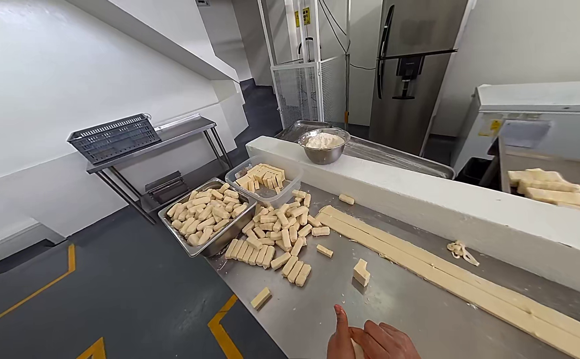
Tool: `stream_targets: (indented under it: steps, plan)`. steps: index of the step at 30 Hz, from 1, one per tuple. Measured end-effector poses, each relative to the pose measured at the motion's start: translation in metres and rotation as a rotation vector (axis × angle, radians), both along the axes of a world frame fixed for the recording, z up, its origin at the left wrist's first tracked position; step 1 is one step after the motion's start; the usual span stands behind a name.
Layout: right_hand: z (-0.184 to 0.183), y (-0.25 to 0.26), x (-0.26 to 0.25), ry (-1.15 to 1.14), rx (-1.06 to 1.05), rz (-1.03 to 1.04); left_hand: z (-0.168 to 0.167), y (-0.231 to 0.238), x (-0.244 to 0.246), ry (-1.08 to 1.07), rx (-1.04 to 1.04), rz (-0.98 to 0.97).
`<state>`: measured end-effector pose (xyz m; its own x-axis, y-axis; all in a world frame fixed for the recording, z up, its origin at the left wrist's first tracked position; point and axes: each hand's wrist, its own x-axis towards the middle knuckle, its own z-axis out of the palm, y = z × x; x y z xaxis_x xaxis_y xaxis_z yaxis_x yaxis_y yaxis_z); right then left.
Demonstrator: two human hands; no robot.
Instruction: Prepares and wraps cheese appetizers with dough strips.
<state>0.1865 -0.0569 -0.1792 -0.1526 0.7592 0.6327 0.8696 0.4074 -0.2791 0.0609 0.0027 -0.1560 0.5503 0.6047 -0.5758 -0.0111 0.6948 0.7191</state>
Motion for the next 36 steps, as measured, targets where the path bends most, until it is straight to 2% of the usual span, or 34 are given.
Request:
stream_targets:
  steps: [2,5,7,9,11,12,14,16,19,21,24,27,29,30,32,34,36]
  plan:
    - [-0.006,-0.001,0.001,0.088,-0.09,-0.066,-0.008,0.006,0.002,-0.017,0.015,-0.015]
    - [0.012,-0.005,0.014,0.414,-0.665,-0.191,-0.011,0.038,-0.001,-0.06,0.008,-0.085]
    - [0.01,-0.008,0.031,0.578,-0.863,-0.189,0.002,0.077,-0.001,-0.025,0.046,0.049]
    - [0.005,-0.018,0.043,0.62,-0.947,-0.127,0.03,0.128,0.003,-0.023,0.112,0.241]
    - [0.003,-0.027,0.047,0.653,-0.964,-0.067,0.056,0.177,0.006,-0.039,0.23,0.351]
    - [0.005,-0.032,0.046,0.697,-0.953,-0.048,0.064,0.196,0.006,-0.023,0.297,0.394]
    - [0.007,-0.038,0.045,0.81,-0.858,-0.022,0.057,0.223,0.011,0.056,0.494,0.461]
    - [0.003,-0.04,0.046,0.949,-0.717,0.055,0.034,0.223,0.021,0.295,0.839,0.301]
    - [-0.006,-0.04,0.046,1.172,-0.563,0.227,0.001,0.192,0.045,0.633,1.249,-0.371]
    - [-0.009,-0.039,0.045,1.243,-0.524,0.3,-0.024,0.183,0.056,0.791,1.424,-0.659]
    - [-0.006,-0.036,0.048,1.234,-0.638,0.217,-0.043,0.18,0.059,0.867,1.455,-0.695]
    - [-0.005,-0.029,0.057,1.099,-0.976,-0.024,-0.036,0.17,0.05,0.911,1.331,-0.662]
    - [-0.009,-0.023,0.061,1.055,-1.088,-0.044,-0.037,0.159,0.036,0.809,1.276,-0.605]
    - [-0.006,-0.02,0.06,1.071,-1.067,-0.033,-0.037,0.152,0.027,0.692,1.237,-0.523]
    - [0.008,-0.011,0.053,1.173,-0.88,-0.002,-0.03,0.131,0.013,0.37,1.112,-0.316]
    - [0.028,0.002,0.046,1.264,-0.633,0.058,-0.012,0.098,0.005,0.091,0.959,-0.194]
    - [0.051,0.017,0.04,1.287,-0.467,0.134,0.004,0.07,0.0,-0.054,0.948,-0.147]
